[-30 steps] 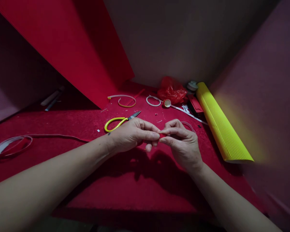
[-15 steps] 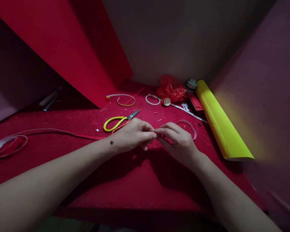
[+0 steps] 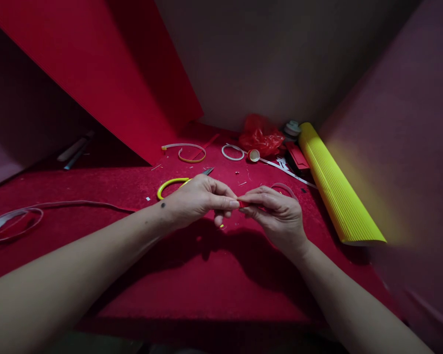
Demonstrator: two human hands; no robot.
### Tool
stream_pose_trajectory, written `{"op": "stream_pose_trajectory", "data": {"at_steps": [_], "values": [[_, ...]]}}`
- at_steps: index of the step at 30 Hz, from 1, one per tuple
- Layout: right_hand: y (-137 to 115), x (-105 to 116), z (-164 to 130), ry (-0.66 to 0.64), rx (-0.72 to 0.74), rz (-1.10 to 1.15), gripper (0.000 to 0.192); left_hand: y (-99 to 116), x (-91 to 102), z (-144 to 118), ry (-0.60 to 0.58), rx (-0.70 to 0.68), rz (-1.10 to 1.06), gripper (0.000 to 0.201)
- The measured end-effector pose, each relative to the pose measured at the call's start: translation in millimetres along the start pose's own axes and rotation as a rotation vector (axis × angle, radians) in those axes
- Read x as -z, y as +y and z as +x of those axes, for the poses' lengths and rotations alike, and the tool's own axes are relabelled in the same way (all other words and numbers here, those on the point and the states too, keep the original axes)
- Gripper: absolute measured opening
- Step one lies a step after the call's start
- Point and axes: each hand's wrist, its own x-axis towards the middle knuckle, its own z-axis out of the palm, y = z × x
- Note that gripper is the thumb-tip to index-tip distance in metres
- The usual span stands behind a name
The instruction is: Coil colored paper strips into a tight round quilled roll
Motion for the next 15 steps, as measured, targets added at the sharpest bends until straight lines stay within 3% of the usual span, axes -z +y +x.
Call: {"op": "stream_pose_trajectory", "data": {"at_steps": [6, 15], "values": [[1, -5, -3, 0.071, -0.058, 0.086, 0.019, -5, 0.8, 1, 0.002, -0.033, -0.038, 0.007], [-6, -4, -3, 0.077, -0.003, 0.016, 0.025, -12, 4.3, 5, -0.068, -0.081, -0.104, 0.004]]}}
